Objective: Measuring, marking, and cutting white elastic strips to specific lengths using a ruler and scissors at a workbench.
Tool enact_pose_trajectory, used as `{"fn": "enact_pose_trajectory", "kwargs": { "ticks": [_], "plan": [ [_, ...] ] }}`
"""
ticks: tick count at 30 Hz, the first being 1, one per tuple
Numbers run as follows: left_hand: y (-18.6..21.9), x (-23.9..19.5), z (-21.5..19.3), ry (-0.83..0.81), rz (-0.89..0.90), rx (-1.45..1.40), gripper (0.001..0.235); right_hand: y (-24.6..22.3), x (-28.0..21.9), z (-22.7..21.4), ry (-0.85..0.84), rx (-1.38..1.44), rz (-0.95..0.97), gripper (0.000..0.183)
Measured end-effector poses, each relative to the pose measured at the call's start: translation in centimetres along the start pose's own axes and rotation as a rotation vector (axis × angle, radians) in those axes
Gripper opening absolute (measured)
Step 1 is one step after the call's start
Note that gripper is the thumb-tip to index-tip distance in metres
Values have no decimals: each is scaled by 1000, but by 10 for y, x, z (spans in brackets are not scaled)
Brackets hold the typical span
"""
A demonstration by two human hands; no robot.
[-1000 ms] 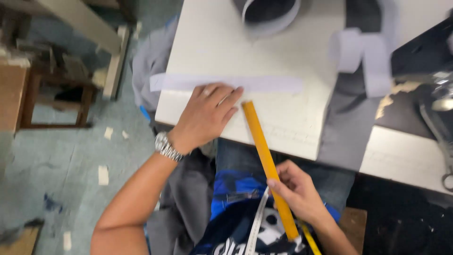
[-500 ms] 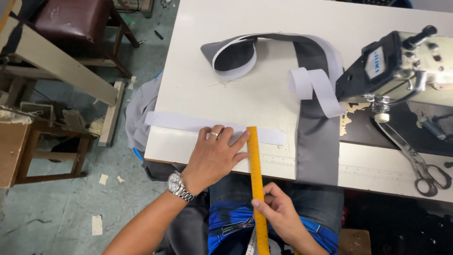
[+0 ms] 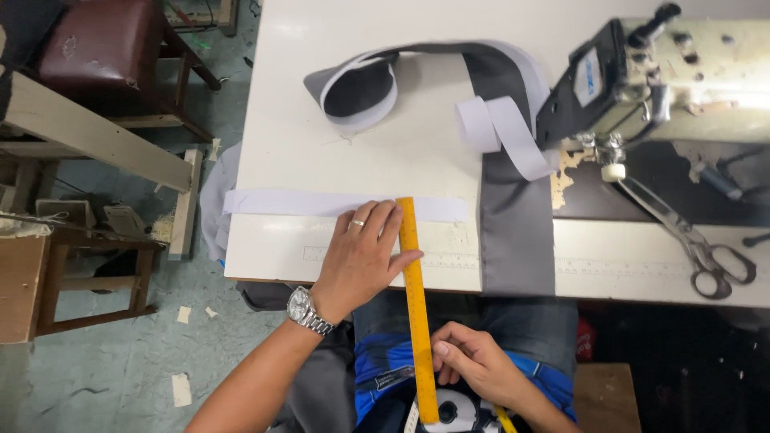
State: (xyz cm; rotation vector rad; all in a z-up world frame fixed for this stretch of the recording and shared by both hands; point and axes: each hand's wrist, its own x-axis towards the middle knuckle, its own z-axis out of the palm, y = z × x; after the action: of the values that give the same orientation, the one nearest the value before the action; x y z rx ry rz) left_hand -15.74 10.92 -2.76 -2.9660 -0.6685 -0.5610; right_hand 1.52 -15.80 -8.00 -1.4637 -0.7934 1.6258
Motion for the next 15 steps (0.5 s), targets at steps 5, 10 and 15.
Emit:
{"fn": "enact_pose_trajectory", "kwargs": {
  "ticks": [5,10,15],
  "plan": [
    [-10,-10,25,32,66,-179,75,4,-13,14,-91,100,-40,22],
    [-32,-3,9,36,197,-134,75,-32,-65,-65,391,-334,-563,20],
    [-33,12,2,-37,270,-81,74,-38,-175,-267,1221,-525,-460,24]
  ]
}}
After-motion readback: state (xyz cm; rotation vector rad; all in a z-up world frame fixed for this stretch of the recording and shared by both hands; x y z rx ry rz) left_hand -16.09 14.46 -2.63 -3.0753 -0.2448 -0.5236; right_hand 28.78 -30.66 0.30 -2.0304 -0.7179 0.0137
